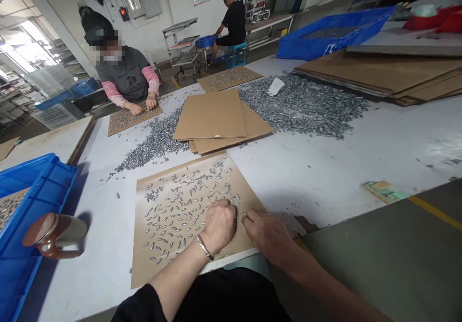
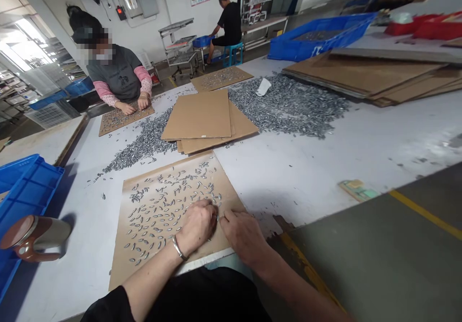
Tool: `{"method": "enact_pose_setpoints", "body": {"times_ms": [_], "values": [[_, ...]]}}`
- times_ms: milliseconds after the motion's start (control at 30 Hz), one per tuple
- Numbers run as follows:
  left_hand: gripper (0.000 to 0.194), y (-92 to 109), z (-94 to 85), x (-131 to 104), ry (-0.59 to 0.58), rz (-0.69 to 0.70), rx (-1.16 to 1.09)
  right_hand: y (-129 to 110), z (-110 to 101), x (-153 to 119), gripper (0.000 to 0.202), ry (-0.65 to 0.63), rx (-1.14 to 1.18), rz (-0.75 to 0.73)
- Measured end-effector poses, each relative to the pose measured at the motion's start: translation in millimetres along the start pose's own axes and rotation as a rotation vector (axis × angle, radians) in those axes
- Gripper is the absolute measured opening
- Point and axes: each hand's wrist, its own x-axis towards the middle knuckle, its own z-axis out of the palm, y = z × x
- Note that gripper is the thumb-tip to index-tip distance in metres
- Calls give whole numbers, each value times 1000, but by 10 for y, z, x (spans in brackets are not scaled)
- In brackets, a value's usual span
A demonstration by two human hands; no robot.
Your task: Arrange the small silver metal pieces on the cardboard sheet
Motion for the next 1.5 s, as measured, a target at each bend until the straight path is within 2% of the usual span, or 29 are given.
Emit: {"method": "enact_pose_setpoints", "body": {"times_ms": [133, 233, 400, 500, 667, 867, 1000, 1133, 1233, 1333, 1500], "values": [[24, 22, -10, 4, 36, -4, -70, 24, -155, 24, 27, -62, 82, 72], [21, -29, -132, -58, 61, -67, -218, -29, -270, 107, 25, -83, 165, 157], [20, -258, -413, -382, 110, -180, -409, -165, -309, 251, 19, -159, 208, 262], [19, -374, -479, -614, 87, -233, -451, -163, -290, 298, 19, -218, 252, 315], [18, -339, -362, -769, 4, -221, -445, -113, -211, 297, 17, -170, 275, 324], [26, -93, -139, -584, -46, -149, -174, -145, -141, 291, 18, -125, 187, 308], [27, -59, -130, -469, -94, -159, -86, -130, -156, 292, 16, -114, 219, 305], [26, -92, -152, -424, -109, -173, -87, -83, -223, 165, 14, -126, 337, 285], [23, -110, -154, -438, -73, -158, -129, -84, -261, 26, 14, -220, 405, 208], [25, -161, -203, -506, 21, -165, -220, -118, -266, -47, 17, -256, 362, 165], [25, -436, -331, -750, 239, -186, -351, -151, -264, -44, 19, -268, 326, 179]]}}
